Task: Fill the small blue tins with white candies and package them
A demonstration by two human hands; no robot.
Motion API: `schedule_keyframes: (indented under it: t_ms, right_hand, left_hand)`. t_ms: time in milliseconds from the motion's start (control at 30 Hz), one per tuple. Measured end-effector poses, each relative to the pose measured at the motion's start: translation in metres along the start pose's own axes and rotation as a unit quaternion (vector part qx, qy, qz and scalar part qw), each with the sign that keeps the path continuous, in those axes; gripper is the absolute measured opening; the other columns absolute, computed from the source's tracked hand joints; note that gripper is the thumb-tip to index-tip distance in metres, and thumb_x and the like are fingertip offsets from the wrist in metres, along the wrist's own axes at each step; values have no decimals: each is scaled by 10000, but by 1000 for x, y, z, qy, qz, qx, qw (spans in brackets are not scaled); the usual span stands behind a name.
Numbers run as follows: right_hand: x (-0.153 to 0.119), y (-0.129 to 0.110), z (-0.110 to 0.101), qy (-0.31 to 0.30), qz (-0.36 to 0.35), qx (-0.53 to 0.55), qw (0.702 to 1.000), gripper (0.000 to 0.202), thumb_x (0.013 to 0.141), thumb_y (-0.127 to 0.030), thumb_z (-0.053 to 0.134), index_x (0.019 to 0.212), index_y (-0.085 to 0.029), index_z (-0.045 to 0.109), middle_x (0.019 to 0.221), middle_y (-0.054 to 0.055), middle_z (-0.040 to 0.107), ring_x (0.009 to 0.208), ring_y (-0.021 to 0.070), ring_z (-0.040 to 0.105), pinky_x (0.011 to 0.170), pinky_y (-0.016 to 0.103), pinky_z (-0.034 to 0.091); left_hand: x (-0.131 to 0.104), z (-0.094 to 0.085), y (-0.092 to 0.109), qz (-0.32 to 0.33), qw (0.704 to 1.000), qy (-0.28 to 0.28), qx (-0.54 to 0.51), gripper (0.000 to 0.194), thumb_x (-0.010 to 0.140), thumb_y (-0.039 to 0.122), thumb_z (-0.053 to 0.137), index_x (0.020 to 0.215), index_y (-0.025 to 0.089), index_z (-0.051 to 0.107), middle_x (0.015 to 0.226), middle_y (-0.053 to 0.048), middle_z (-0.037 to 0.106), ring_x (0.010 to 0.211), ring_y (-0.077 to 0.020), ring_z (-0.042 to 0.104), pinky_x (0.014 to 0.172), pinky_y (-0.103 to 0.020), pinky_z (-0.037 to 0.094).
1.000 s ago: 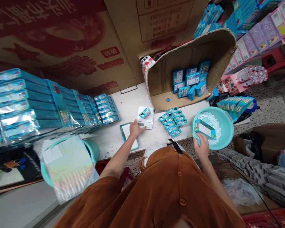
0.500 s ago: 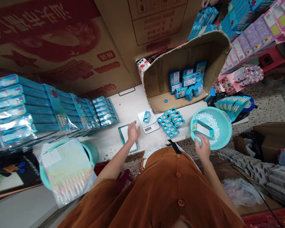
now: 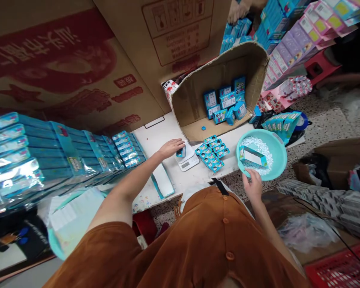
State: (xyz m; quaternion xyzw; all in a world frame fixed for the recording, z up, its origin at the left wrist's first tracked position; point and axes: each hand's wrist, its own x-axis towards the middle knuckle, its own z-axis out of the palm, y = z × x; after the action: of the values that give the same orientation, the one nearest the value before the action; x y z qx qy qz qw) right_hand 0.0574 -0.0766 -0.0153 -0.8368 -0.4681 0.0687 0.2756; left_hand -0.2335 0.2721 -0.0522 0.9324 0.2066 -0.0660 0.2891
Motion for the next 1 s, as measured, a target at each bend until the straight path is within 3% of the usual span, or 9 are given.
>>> schedule_keyframes:
  t_ms: [200, 267, 367, 467, 533, 633, 700, 833, 1000]
  right_hand:
    - [-1, -30, 9, -33, -4, 75, 997, 258, 868, -341, 502, 1030, -205, 649, 1054, 111, 613, 1031, 236, 550, 943, 431, 427]
    - [1, -43, 12, -63, 1, 128, 990, 251, 864, -359, 508, 986, -206, 664, 1030, 105, 627, 1003, 230, 563, 936, 418, 429]
    - [6, -68, 21, -111, 45, 256, 959, 259, 849, -404, 527, 937, -216, 681, 1002, 88, 651, 978, 227, 575, 921, 396, 430]
    - [11, -98, 36, -139, 188, 441, 867, 285, 850, -440, 512, 906, -218, 682, 980, 63, 672, 950, 211, 589, 887, 359, 443]
    - [13, -118, 50, -171, 313, 565, 744, 317, 880, -439, 452, 887, -211, 672, 944, 48, 680, 899, 182, 610, 847, 321, 460]
    - [10, -144, 72, -244, 442, 663, 553, 377, 930, -399, 335, 888, -197, 651, 903, 47, 685, 820, 148, 628, 776, 279, 480]
    - [3, -156, 84, -274, 484, 682, 476, 362, 940, -349, 317, 912, -182, 637, 851, 51, 685, 746, 142, 627, 717, 267, 486]
    - [-11, -166, 96, -292, 499, 706, 408, 305, 929, -277, 340, 946, -151, 618, 780, 62, 681, 676, 160, 620, 651, 279, 492]
    - [-21, -171, 97, -301, 501, 714, 385, 262, 913, -264, 377, 904, -149, 612, 735, 69, 669, 723, 178, 639, 679, 293, 510]
  left_hand:
    - [-48, 6, 4, -43, 999, -5, -16, 205, 748, 253, 618, 951, 246, 591, 992, -71, 607, 999, -228, 570, 919, -344, 431]
    - [-71, 14, 22, -69, 996, 29, -53, 261, 774, 285, 586, 1030, 240, 566, 1075, -75, 601, 1028, -224, 569, 904, -341, 448]
    - [-102, 21, 67, -121, 976, 134, -120, 329, 807, 324, 552, 1117, 222, 513, 1127, -69, 603, 1048, -213, 571, 903, -344, 458]
    - [-124, 16, 124, -152, 943, 259, -144, 317, 795, 350, 588, 1077, 221, 524, 1067, -65, 618, 1004, -219, 579, 883, -364, 469]
    - [-131, 11, 157, -146, 929, 316, -127, 329, 782, 347, 617, 1080, 233, 536, 1051, -63, 614, 993, -224, 573, 883, -378, 464]
    - [-132, 12, 190, -107, 939, 315, -83, 337, 782, 294, 620, 1111, 253, 557, 1019, -60, 612, 974, -224, 563, 878, -387, 448]
    - [-131, 19, 202, -90, 951, 291, -62, 345, 787, 258, 604, 1129, 257, 566, 977, -60, 611, 945, -223, 561, 847, -386, 443]
    - [-135, 32, 214, -87, 962, 259, -20, 428, 770, 199, 579, 1192, 264, 556, 980, -78, 593, 960, -242, 534, 834, -410, 423]
    - [-146, 40, 224, -79, 973, 215, 18, 495, 729, 132, 556, 1204, 269, 554, 975, -93, 576, 934, -253, 507, 791, -414, 423]
